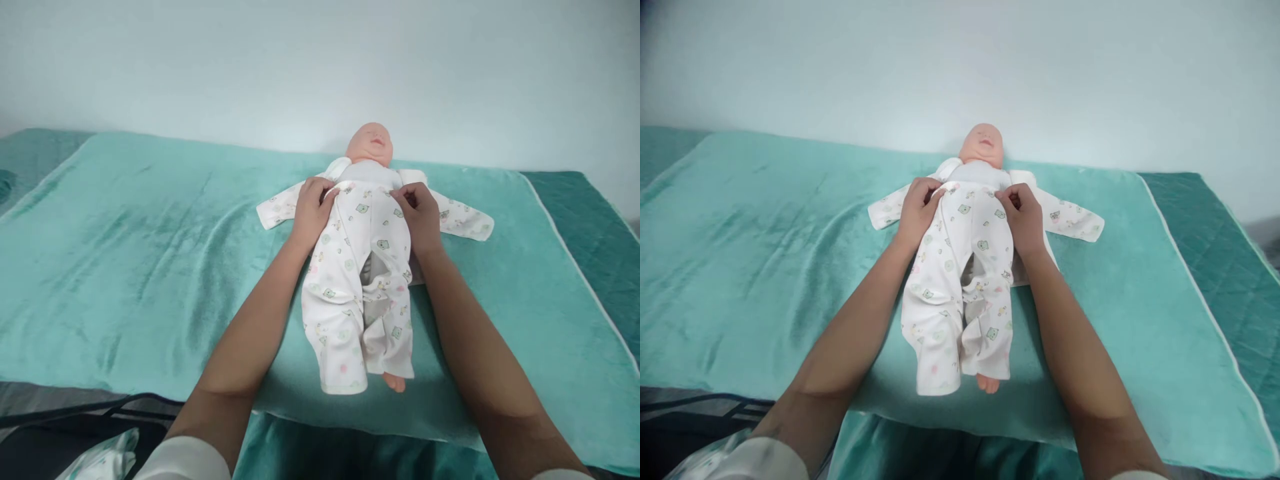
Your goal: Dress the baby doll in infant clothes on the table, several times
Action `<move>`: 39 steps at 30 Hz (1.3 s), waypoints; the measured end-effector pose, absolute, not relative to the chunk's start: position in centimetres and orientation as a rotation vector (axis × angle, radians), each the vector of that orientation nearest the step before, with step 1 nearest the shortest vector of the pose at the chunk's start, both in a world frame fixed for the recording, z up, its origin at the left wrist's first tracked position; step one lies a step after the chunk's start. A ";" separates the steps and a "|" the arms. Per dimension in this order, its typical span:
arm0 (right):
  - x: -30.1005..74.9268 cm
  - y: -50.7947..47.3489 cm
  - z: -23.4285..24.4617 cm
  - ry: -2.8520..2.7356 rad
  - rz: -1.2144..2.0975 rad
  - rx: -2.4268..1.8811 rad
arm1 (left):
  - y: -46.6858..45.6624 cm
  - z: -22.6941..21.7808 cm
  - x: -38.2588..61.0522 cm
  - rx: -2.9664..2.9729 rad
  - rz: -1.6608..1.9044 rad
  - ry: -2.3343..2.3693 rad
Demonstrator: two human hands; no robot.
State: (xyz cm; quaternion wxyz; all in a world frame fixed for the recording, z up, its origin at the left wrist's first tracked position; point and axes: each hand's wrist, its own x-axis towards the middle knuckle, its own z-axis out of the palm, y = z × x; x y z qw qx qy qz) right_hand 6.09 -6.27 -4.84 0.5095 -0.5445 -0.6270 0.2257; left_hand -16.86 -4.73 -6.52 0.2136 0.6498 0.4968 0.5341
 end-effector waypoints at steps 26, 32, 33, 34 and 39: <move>12.0 -7.0 -4.4 -1.562 0.434 -1.877 | -7.2 -5.1 -19.7 1.582 1.068 1.597; 11.5 -7.8 -3.6 -1.673 0.462 -1.954 | -8.0 -4.6 -20.1 1.131 1.309 1.401; 11.5 -7.8 -3.5 -1.664 0.478 -1.950 | -8.0 -4.5 -20.2 1.038 1.363 1.364; 11.5 -7.8 -3.4 -1.646 0.492 -1.942 | -8.0 -4.5 -20.4 0.966 1.414 1.340; 12.0 -7.7 -3.1 -1.426 0.534 -1.838 | -8.0 -4.0 -22.0 0.865 1.487 1.399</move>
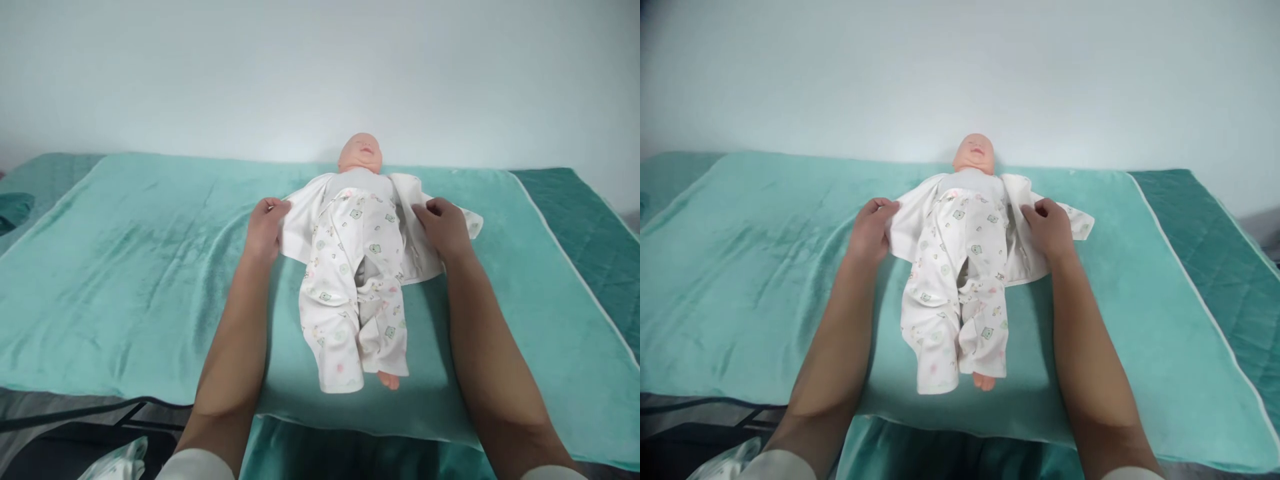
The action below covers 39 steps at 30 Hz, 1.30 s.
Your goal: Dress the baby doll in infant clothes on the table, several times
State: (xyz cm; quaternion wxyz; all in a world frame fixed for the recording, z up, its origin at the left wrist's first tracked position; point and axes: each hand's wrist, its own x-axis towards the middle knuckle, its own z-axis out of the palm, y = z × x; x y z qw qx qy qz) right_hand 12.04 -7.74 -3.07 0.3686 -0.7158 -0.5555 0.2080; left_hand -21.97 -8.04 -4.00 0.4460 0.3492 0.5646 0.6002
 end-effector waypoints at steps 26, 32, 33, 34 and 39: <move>6.6 -9.1 -4.0 -1.430 0.639 -1.283 | -8.6 -5.3 -17.8 1.830 1.487 1.383; 7.5 -8.5 -3.7 -1.432 0.870 -1.228 | -7.6 -5.2 -17.6 1.854 1.433 1.292; 7.7 -8.3 -3.5 -1.439 0.917 -1.226 | -7.4 -5.1 -17.6 1.883 1.413 1.300; 7.7 -8.2 -3.4 -1.455 0.951 -1.224 | -7.2 -5.0 -17.6 1.919 1.391 1.313; 6.5 -7.9 -2.7 -1.622 0.787 -1.214 | -5.8 -4.4 -17.4 1.922 1.196 1.399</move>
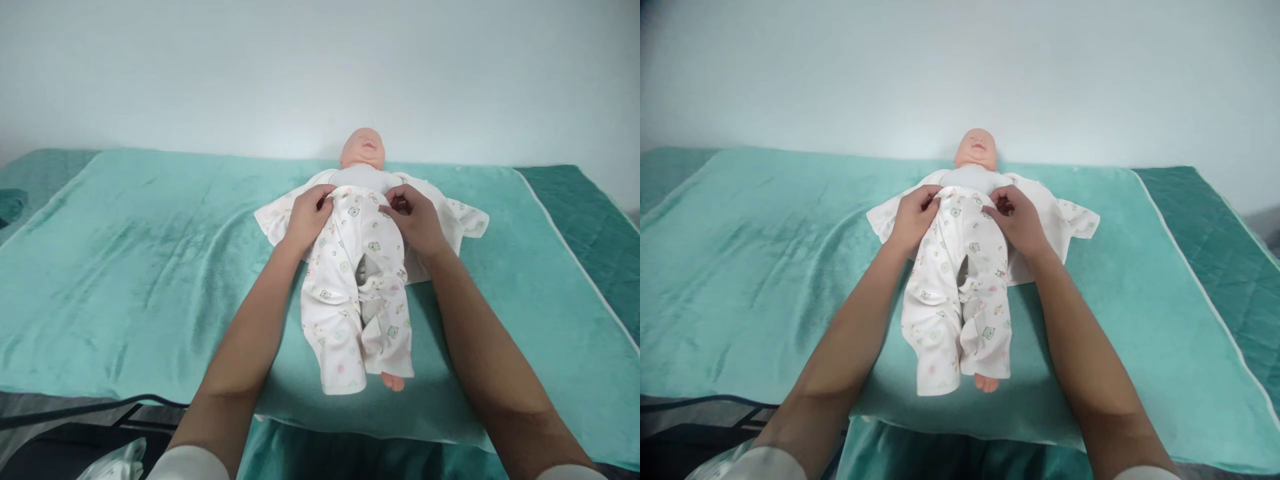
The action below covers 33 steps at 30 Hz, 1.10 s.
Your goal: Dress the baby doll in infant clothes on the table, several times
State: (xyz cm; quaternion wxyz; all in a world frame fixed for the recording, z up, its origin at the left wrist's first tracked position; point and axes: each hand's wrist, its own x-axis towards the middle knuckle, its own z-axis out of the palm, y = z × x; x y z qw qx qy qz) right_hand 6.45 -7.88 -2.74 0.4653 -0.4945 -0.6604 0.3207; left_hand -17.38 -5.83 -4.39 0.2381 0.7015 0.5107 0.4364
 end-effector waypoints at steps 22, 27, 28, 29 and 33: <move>6.5 -5.2 -3.4 -1.551 0.772 -1.369 | -4.0 -4.3 -17.6 1.741 1.068 1.415; 8.0 -6.6 -2.4 -1.708 0.685 -1.344 | -5.6 -2.6 -18.6 1.867 0.841 1.507; 8.3 -6.7 -2.3 -1.728 0.765 -1.299 | -5.8 -2.5 -18.7 1.871 0.808 1.518; 8.6 -6.8 -2.2 -1.730 0.865 -1.244 | -6.0 -2.5 -18.8 1.867 0.784 1.528; 9.2 -6.9 -2.4 -1.632 1.136 -1.075 | -6.4 -2.9 -18.7 1.818 0.784 1.594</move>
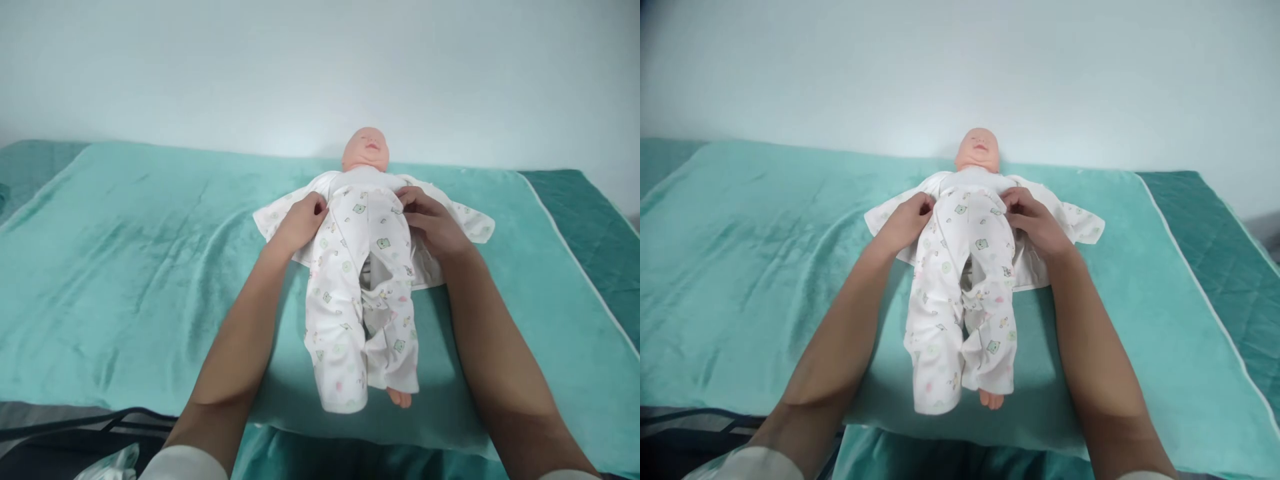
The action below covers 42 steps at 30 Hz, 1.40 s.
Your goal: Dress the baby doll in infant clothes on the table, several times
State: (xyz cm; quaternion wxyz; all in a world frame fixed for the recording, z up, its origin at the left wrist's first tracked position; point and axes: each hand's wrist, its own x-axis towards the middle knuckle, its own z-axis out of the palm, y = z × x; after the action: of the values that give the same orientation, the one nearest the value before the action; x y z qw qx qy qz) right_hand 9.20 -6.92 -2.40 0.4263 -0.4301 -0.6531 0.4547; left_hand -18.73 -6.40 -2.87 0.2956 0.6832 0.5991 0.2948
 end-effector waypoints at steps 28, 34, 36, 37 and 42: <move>10.3 -7.8 -3.5 -1.768 0.904 -1.157 | -7.3 -4.5 -19.1 1.432 0.787 1.404; 11.6 -9.4 -3.6 -1.858 1.121 -1.129 | -7.6 -4.8 -18.6 1.217 0.835 1.219; 11.6 -9.9 -3.6 -1.780 1.188 -1.084 | -7.8 -4.7 -18.3 1.156 0.843 1.195; 11.5 -10.0 -3.6 -1.718 1.216 -1.055 | -7.8 -4.6 -18.2 1.126 0.847 1.190; 11.3 -9.8 -3.8 -1.620 1.301 -0.996 | -8.0 -5.4 -18.0 1.067 0.986 1.252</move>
State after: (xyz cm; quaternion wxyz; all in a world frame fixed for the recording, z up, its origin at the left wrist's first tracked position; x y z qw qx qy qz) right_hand 11.29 -9.81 -3.76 0.4067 -0.3948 -0.6423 0.5160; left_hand -17.95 -7.98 -5.43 0.5742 0.4555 0.5344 0.4209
